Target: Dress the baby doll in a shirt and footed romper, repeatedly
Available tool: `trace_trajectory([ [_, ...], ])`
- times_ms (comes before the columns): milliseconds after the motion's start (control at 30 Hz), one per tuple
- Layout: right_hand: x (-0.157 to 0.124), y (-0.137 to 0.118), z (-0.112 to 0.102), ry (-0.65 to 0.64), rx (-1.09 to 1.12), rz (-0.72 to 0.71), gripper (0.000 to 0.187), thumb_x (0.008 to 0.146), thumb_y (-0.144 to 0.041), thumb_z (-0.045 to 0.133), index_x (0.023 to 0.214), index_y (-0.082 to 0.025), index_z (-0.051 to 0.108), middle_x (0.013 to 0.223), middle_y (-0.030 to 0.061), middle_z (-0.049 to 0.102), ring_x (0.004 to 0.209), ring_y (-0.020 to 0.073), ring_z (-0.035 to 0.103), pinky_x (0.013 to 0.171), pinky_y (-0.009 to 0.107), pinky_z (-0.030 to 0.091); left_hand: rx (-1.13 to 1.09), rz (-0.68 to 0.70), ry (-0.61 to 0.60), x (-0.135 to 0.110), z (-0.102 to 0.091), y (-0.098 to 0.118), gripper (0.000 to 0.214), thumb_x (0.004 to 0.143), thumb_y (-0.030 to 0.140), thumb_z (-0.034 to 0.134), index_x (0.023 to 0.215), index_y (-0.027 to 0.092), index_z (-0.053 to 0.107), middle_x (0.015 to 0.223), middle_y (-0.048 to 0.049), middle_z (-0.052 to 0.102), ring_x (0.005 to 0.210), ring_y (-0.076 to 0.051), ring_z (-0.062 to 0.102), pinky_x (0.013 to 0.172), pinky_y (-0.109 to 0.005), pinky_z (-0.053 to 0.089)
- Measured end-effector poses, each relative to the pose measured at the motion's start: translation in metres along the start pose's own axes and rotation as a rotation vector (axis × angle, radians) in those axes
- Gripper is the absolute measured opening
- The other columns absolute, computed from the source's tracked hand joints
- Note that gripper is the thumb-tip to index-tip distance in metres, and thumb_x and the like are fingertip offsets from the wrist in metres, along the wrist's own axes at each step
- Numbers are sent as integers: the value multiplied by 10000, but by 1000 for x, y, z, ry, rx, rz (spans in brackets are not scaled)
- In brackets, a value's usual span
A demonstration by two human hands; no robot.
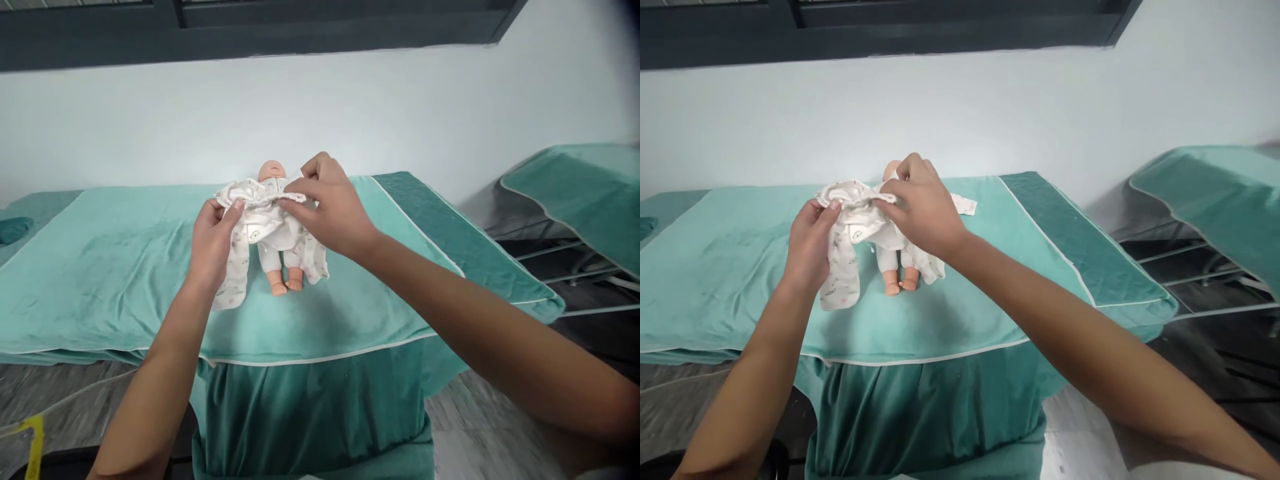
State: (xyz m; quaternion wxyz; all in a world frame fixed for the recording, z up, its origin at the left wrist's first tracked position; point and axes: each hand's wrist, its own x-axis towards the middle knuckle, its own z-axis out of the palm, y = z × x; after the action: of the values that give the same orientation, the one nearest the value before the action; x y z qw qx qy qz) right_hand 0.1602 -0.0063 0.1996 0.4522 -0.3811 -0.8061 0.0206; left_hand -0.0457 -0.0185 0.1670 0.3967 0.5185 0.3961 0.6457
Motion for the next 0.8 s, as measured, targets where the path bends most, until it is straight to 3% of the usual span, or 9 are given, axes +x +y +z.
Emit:
trace_trajectory([
  [133, 17, -3, -12, 61, 167, 12, 411, 962, -577, 585, 885, -193, 711, 1079, 42, 519, 1156, 251, 559, 988, 455, 478, 249, 200, -93, 10, -12, 4, 703, 735, 445, 861, 1351, 298, 555, 1109, -31, 624, 1063, -222, 627, 913, -348, 523],
  [267, 29, -14, -17, 22, 323, 39, 354, 937, -549, 643, 864, -207, 700, 1002, 37, 598, 1037, 209, 604, 973, 391, 502, 426, 300, -188, 15, -11, 9, 569, 744, 402, 834, 1261, 306, 618, 1291, -57, 557, 1112, -232, 593, 899, -346, 528],
  [367, 31, -21, -13, -17, 391, 60, 318, 941, -512, 649, 869, -207, 701, 961, 31, 627, 1005, 200, 614, 969, 386, 504, 430, 330, -228, 12, 0, 14, 530, 722, 332, 825, 1214, 289, 631, 1337, -58, 523, 1192, -249, 567, 926, -346, 519],
  [433, 31, -22, -9, -37, 419, 94, 302, 914, -491, 686, 828, -201, 691, 945, 29, 635, 984, 199, 618, 950, 383, 513, 340, 287, -275, 8, 7, 17, 440, 715, 289, 808, 1126, 261, 655, 1232, -47, 578, 1165, -245, 583, 916, -338, 522],
  [500, 30, -19, -7, -73, 468, 161, 311, 873, -489, 733, 787, -197, 673, 909, 22, 639, 947, 199, 627, 909, 378, 531, 170, 195, -277, 6, 10, 20, 281, 710, 261, 791, 954, 228, 656, 994, -18, 619, 1011, -213, 626, 839, -310, 533],
  [600, 26, -9, -9, -145, 614, 305, 365, 814, -532, 785, 777, -193, 654, 854, 16, 646, 886, 199, 645, 819, 362, 560, -120, 79, -170, 7, 6, 23, 239, 721, 273, 774, 738, 207, 545, 705, 21, 520, 772, -161, 616, 705, -265, 518],
  [700, 24, 3, -10, -180, 781, 405, 434, 770, -591, 808, 813, -193, 639, 859, 23, 667, 885, 206, 665, 776, 349, 582, -267, 33, -94, 14, 0, 27, 326, 756, 365, 766, 687, 203, 491, 670, 16, 496, 742, -165, 630, 676, -262, 515],
  [800, 25, 5, -4, -119, 873, 426, 493, 777, -670, 763, 868, -205, 627, 902, 28, 681, 944, 214, 673, 809, 352, 598, -179, 7, -182, 16, 2, 31, 337, 754, 456, 790, 746, 202, 569, 712, -1, 566, 793, -195, 663, 670, -265, 514],
])
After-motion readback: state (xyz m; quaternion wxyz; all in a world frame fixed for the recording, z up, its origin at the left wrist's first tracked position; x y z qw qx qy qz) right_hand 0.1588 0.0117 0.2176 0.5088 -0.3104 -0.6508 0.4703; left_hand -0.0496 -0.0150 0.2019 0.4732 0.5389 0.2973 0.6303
